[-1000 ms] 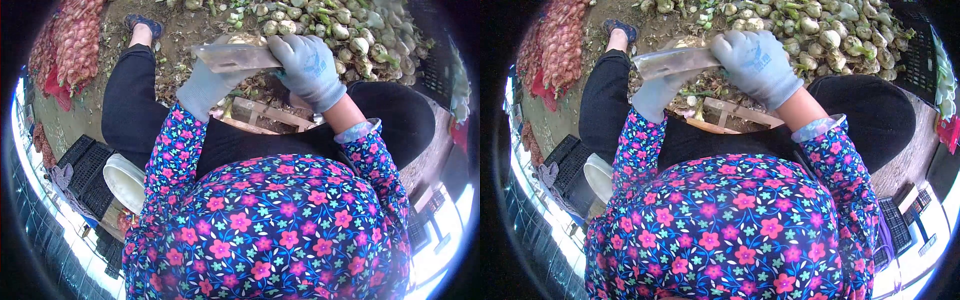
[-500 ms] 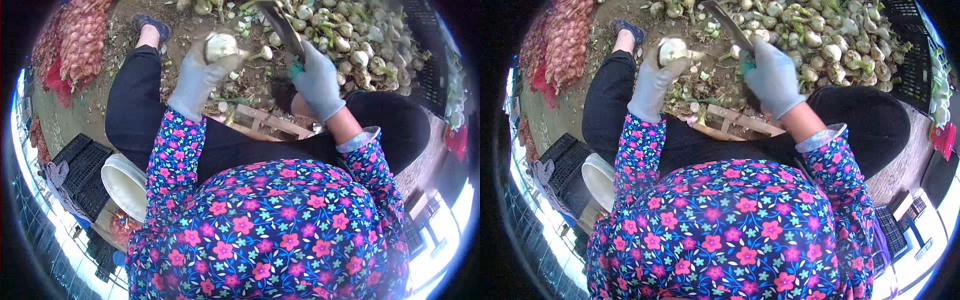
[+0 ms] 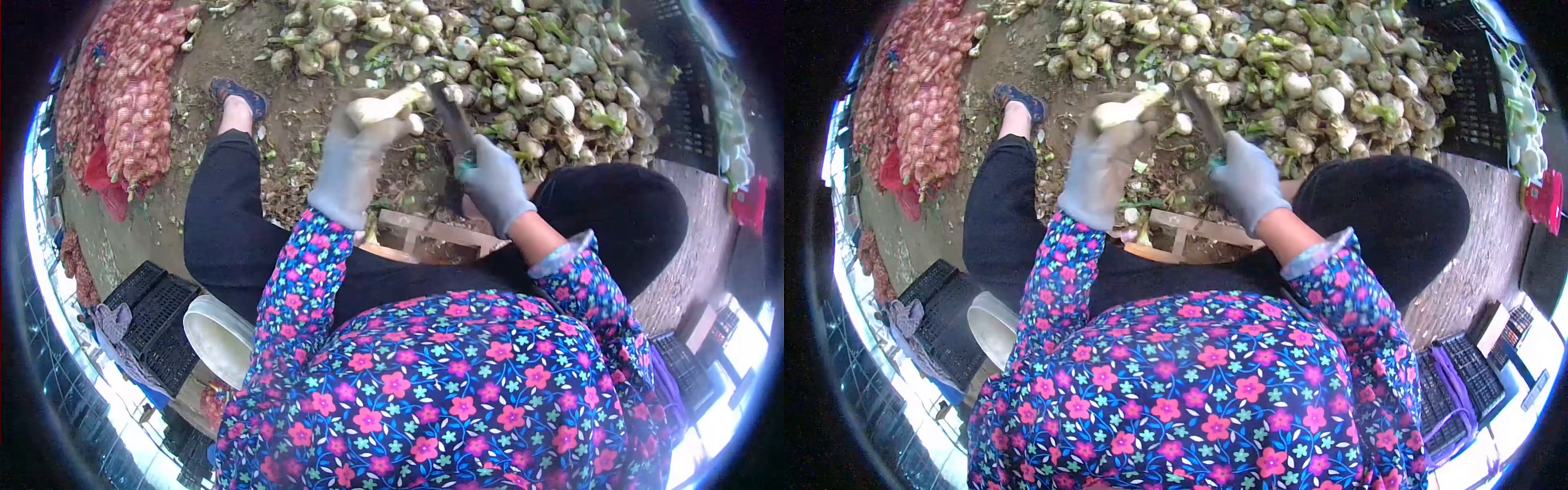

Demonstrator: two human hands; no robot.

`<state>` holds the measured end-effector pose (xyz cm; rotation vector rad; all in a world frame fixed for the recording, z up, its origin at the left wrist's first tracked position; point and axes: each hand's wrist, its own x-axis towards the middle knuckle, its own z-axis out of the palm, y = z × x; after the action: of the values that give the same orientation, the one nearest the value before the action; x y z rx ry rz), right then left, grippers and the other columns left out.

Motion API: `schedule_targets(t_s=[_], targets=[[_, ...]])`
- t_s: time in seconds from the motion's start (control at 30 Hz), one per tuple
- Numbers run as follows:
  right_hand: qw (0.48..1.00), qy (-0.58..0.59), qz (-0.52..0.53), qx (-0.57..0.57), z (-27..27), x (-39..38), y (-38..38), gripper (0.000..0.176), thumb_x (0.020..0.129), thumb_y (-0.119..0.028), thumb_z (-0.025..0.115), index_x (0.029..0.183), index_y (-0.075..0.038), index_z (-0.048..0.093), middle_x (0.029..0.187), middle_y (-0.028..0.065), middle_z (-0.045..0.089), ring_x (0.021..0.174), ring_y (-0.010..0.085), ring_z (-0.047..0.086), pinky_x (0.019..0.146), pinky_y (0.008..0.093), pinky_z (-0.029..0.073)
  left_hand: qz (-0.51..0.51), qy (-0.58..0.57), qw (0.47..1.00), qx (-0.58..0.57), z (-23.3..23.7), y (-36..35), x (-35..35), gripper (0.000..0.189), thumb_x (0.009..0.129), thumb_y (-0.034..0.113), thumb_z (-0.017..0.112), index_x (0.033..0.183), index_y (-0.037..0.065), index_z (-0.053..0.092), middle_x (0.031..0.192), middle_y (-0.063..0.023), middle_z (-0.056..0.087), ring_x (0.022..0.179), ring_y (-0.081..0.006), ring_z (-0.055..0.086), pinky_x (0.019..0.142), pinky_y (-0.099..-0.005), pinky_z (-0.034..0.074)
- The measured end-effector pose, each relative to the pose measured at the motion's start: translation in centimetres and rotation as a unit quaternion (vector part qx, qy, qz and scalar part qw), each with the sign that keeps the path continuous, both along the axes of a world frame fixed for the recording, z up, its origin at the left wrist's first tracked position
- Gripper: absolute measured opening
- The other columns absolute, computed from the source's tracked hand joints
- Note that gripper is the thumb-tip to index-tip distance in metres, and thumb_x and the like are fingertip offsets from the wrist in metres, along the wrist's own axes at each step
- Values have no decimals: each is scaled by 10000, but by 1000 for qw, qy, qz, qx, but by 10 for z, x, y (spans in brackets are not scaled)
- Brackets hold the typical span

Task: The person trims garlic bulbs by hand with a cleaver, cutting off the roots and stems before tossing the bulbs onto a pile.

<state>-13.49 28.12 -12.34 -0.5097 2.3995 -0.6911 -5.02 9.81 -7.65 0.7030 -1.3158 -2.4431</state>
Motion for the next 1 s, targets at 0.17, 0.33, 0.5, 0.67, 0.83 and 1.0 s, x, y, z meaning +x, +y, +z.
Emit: schedule_targets(t_s=[0.17,0.33,0.5,0.67,0.83,1.0], targets=[[965,-15,-141,-223,35,-25,-6,339,853,-198,616,1137,-14,618,862,204,662,780,309,649,742,371,494,-166,-152,967,-117,-52,-4,-57,684,832,192,742,1359,-79,400,1251,-166,580,1141,-226,566,1013,-312,439],[954,-114,-195,-198,46,-39,-13,288,875,-186,639,1077,17,604,811,73,637,689,140,606,643,302,483,-86,-310,906,-276,-107,-73,-91,784,818,252,761,1424,-54,369,1426,-258,442,1298,-347,468,1095,-431,373],[888,-306,-296,-175,89,-31,-39,184,928,-175,626,1032,-38,561,693,-26,516,513,56,506,439,212,392,121,-469,752,-446,-131,-175,-96,688,753,236,737,1330,-41,484,1285,-262,558,1181,-375,567,1017,-437,450],[878,-318,-328,-144,115,-18,-53,195,930,-176,639,1026,-23,565,697,-21,529,518,62,514,447,216,394,79,-504,741,-437,-176,-231,-85,657,797,419,678,1271,-24,577,1286,-270,584,1203,-390,566,1007,-443,434],[882,-318,-322,-132,119,-10,-49,206,931,-187,640,1032,-21,572,713,-15,552,529,61,519,457,222,402,30,-508,757,-410,-160,-239,-88,699,848,499,577,1218,-94,590,1214,-289,620,1143,-400,586,975,-410,427],[898,-313,-277,-135,104,-13,-45,259,915,-193,654,1061,3,569,737,-20,555,593,78,557,508,251,436,130,-314,865,-370,-172,-258,-45,477,949,388,472,1123,-30,621,1080,-275,632,999,-380,592,921,-418,442]])
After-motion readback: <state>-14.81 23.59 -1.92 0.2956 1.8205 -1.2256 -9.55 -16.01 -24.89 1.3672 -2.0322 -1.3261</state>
